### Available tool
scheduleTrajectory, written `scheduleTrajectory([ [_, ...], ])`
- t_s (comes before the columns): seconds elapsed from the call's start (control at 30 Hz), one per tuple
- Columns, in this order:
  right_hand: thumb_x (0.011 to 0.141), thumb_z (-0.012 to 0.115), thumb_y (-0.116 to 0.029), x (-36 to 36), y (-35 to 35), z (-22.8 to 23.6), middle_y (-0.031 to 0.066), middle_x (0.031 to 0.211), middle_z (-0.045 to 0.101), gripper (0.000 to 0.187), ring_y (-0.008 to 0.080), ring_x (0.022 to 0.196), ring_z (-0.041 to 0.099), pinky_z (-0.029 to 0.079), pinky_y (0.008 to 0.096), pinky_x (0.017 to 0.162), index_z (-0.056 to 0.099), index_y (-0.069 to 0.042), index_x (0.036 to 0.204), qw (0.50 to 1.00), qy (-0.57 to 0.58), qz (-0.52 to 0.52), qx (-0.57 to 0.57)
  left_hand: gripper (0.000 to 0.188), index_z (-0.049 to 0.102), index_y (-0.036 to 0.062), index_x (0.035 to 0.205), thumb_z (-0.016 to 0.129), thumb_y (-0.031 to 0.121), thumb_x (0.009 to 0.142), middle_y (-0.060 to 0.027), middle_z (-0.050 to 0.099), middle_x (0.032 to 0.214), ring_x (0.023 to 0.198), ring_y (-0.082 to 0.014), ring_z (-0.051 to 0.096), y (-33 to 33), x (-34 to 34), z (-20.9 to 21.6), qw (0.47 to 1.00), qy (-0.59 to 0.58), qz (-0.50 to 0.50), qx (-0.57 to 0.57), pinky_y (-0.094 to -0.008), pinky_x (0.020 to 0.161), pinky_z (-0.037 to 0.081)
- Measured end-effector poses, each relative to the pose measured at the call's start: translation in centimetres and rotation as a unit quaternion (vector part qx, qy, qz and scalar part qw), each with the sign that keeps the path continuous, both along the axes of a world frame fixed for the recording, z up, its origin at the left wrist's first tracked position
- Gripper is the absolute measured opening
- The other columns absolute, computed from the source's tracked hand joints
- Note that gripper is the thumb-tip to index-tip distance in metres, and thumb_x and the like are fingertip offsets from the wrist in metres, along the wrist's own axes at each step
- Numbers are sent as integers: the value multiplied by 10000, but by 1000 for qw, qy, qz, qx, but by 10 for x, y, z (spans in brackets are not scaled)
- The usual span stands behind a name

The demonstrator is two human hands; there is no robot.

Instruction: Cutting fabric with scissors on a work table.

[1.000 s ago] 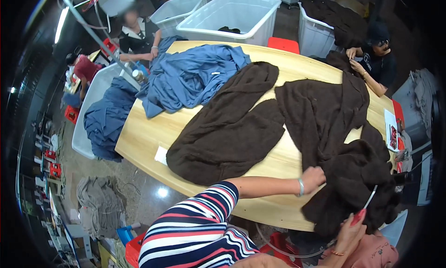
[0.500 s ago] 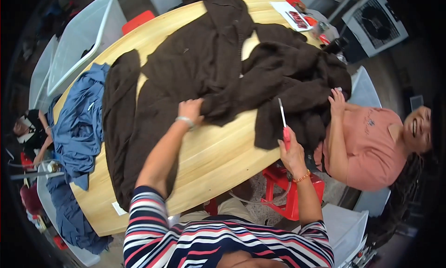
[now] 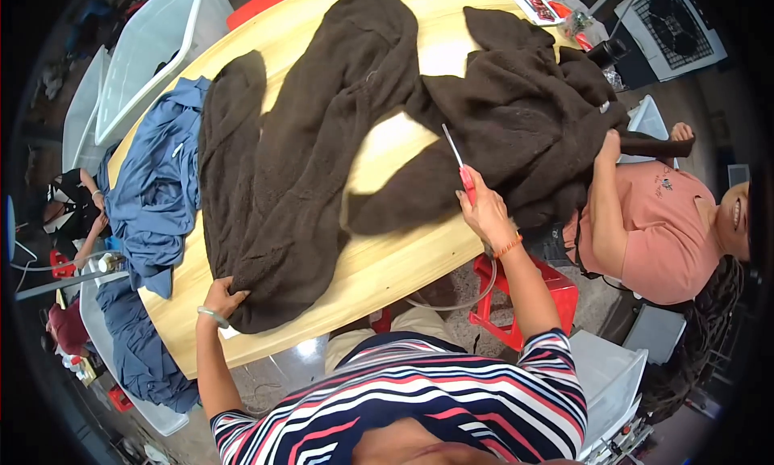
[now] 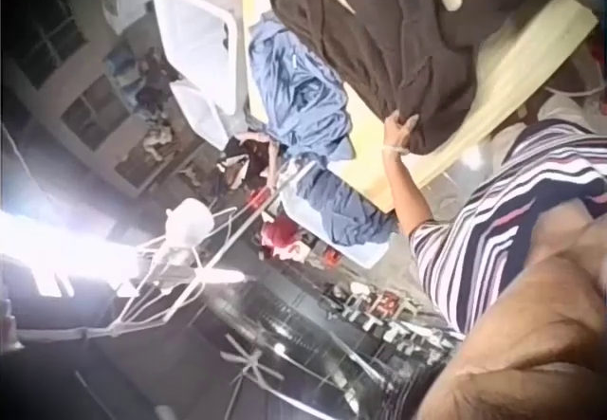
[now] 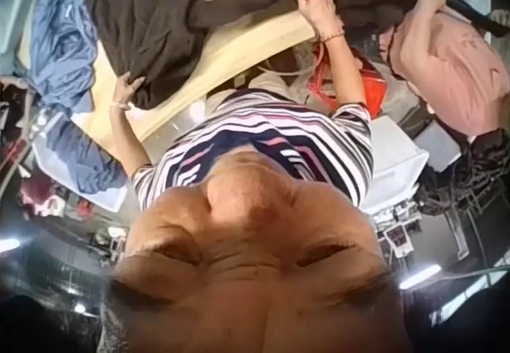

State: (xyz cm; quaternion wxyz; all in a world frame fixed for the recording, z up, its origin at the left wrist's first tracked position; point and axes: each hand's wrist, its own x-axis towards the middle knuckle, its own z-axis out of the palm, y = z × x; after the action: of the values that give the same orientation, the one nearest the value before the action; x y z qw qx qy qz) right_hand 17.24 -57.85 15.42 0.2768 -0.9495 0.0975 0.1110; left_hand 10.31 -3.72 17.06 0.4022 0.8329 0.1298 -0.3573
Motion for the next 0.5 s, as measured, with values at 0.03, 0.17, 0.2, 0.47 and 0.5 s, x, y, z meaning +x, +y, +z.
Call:
scheduleTrajectory([
  [0.03,901,587,-232,3,-3,-16,241,1024,650,510,444,947,614,485,508,817,399,-156,1369,1000,4,-1,-1,283,656,11,993,665,136,740,-99,701,948,923,-232,643,3,-3,-6,981,-5,-80,175,-377,834,489],
  [0.17,875,609,-301,18,-32,-55,239,1057,652,531,430,1015,616,487,506,870,428,-196,1363,984,133,-43,-109,219,666,117,1010,621,187,807,-63,694,985,1030,-286,627,50,-25,-38,830,-25,-173,530,-461,903,448],
  [0.2,879,601,-299,18,-44,-57,238,1059,653,502,431,1009,619,493,504,867,456,-189,1346,980,124,-69,-138,214,669,145,1026,602,184,826,-60,684,1014,1065,-251,612,78,-32,-49,811,15,-156,564,-462,923,433],
  [0.47,879,600,-216,-11,-50,-17,276,1026,630,491,473,972,588,474,521,836,450,-144,1341,998,39,-3,-51,423,612,92,1198,712,194,799,-115,647,1053,984,-304,619,-30,70,-33,911,-337,-114,211,-400,869,494],
  [0.5,882,596,-208,-16,-43,-17,274,1017,632,479,474,960,590,479,516,829,452,-144,1335,998,43,4,-44,390,600,36,1219,694,167,864,-98,655,1034,967,-187,626,-72,97,-46,959,-276,-10,64,-302,875,493],
])
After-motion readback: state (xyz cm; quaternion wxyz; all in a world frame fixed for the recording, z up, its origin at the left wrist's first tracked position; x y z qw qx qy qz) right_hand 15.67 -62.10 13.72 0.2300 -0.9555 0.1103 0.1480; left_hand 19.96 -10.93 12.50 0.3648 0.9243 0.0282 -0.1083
